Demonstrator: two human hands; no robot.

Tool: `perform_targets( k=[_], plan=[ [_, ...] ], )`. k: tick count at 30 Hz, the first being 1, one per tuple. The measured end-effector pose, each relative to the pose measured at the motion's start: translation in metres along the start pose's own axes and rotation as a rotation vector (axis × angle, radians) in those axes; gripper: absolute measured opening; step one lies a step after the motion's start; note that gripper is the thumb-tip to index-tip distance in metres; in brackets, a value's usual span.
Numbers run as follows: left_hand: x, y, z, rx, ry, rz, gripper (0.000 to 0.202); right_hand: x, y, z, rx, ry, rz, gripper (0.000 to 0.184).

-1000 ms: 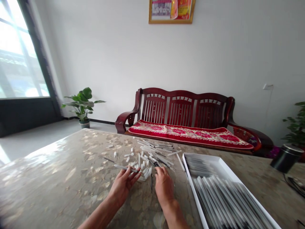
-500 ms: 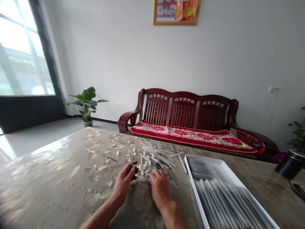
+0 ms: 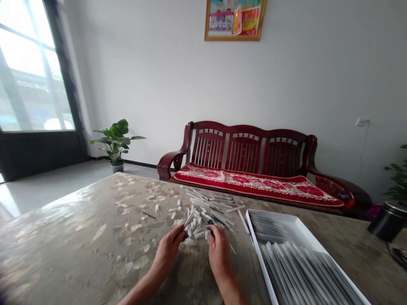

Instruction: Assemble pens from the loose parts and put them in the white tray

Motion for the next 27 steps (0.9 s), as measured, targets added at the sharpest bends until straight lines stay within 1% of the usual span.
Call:
perform_targets(
  k=[2, 4, 6, 8, 11, 16, 24, 27],
  plan=[
    [-0.001, -0.001, 0.0, -0.012, -0.01, 0.007, 0.034, 0.011, 0.005, -0.003, 0.076, -0.174, -0.26, 0.033],
    [0.001, -0.002, 0.001, -0.034, -0.044, -0.031, 0.032, 0.013, 0.009, -0.005, 0.141, -0.298, -0.455, 0.044],
    [0.006, -0.004, 0.004, -0.071, -0.095, -0.094, 0.031, 0.008, 0.013, -0.006, 0.201, -0.34, -0.57, 0.049],
    [0.013, -0.006, 0.008, -0.112, -0.149, -0.143, 0.033, 0.002, 0.017, -0.007, 0.252, -0.348, -0.63, 0.051],
    [0.018, -0.008, 0.012, -0.149, -0.184, -0.181, 0.035, -0.006, 0.018, -0.009, 0.274, -0.328, -0.672, 0.051],
    [0.018, -0.009, 0.012, -0.168, -0.193, -0.229, 0.038, -0.01, 0.014, -0.007, 0.22, -0.314, -0.67, 0.048],
    [0.022, -0.01, 0.014, -0.214, -0.215, -0.218, 0.04, -0.012, 0.011, -0.006, 0.153, -0.278, -0.59, 0.04],
    [0.02, -0.01, 0.014, -0.203, -0.221, -0.237, 0.038, -0.013, 0.01, -0.008, 0.131, -0.26, -0.549, 0.038]
  ],
)
Point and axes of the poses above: each hand's wrist, its own z-axis away from the middle knuckle, its own y-axis out of the back of the hand, x = y × z, the point moved 6 cm from there along -z, towards the middle knuckle, and after that the axes turned 13 degrees about -z, right-handed, at the moved point
